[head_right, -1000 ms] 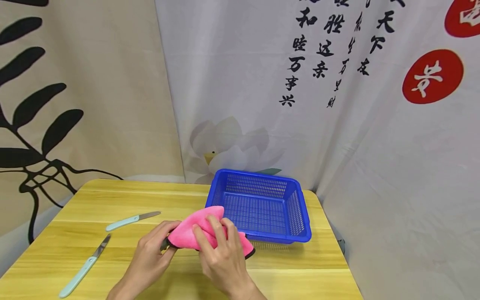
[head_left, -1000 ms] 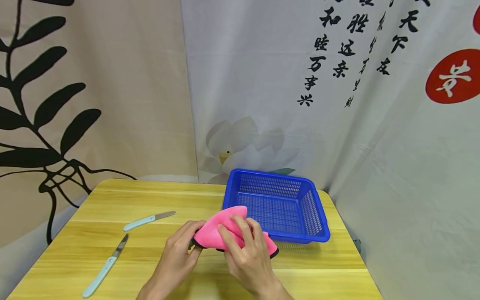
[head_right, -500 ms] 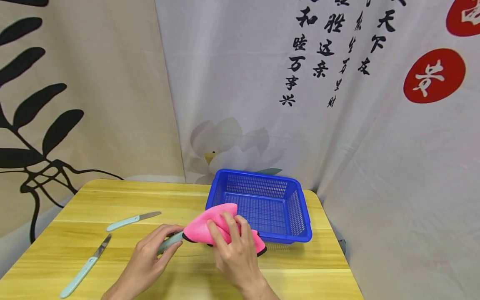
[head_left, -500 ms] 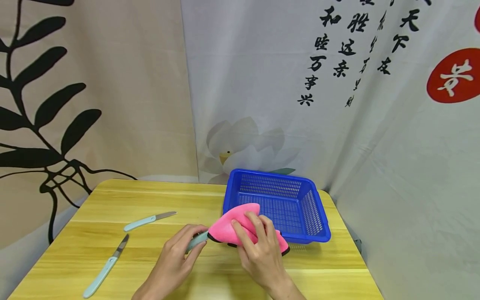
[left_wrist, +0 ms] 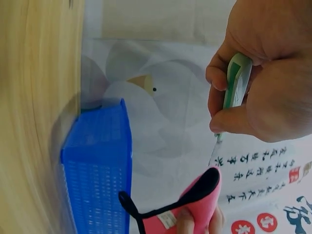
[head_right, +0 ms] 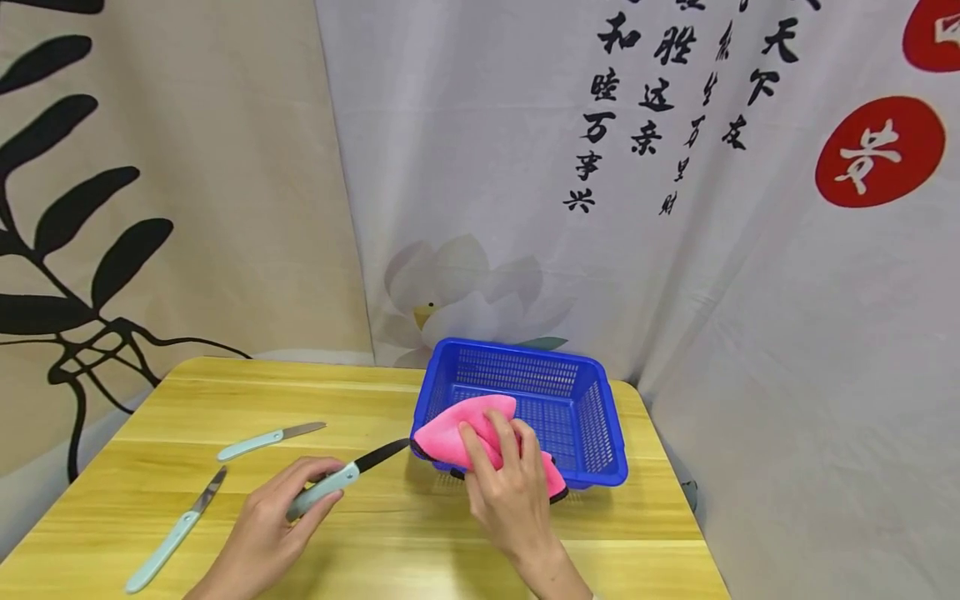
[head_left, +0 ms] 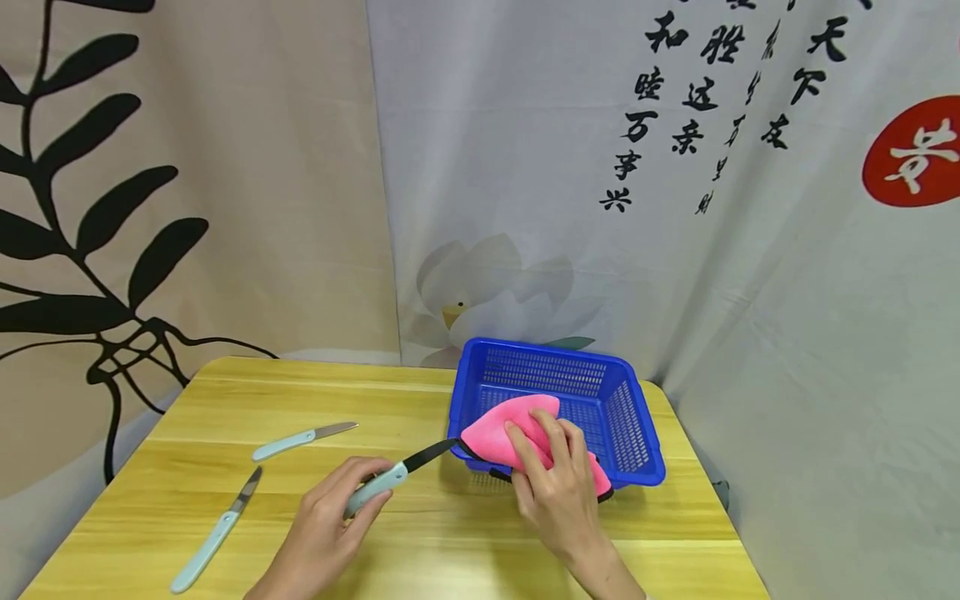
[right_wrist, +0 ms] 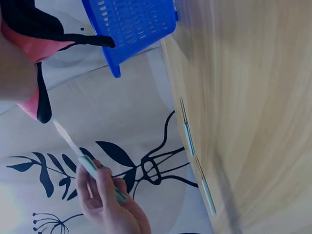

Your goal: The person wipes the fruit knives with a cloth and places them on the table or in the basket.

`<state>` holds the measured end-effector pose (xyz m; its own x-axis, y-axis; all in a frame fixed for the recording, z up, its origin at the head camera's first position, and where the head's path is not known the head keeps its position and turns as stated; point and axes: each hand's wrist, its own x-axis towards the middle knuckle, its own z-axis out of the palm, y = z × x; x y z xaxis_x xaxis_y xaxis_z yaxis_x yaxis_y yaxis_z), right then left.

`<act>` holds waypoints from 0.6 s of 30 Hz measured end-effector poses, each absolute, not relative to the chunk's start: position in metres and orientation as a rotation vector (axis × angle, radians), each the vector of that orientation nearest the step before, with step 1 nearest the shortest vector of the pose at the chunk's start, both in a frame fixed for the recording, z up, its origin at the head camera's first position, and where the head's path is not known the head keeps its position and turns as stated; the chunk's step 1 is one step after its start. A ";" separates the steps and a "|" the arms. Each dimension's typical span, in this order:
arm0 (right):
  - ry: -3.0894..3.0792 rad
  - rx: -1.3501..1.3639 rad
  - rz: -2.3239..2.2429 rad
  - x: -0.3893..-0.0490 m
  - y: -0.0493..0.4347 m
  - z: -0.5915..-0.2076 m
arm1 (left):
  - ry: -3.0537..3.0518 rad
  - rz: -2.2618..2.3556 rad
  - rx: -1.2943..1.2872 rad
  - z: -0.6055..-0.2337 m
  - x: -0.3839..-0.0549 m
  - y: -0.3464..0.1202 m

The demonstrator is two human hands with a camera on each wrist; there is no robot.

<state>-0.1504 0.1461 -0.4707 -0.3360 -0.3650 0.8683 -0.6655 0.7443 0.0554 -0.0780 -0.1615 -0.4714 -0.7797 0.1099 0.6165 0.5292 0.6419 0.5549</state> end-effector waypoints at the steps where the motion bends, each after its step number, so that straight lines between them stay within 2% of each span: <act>1: -1.962 0.782 0.386 -0.150 0.147 -0.470 | -2.314 -1.018 -0.483 -0.472 -0.078 -0.163; 18: -1.803 0.930 0.345 -0.131 0.101 -0.475 | -2.240 -0.990 -0.498 -0.472 -0.093 -0.139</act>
<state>-0.1310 0.1013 -0.4754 -0.1681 -0.4332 0.8855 -0.7291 0.6591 0.1840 -0.0927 -0.1387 -0.4717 -0.7292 0.0845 0.6790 0.5590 0.6459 0.5199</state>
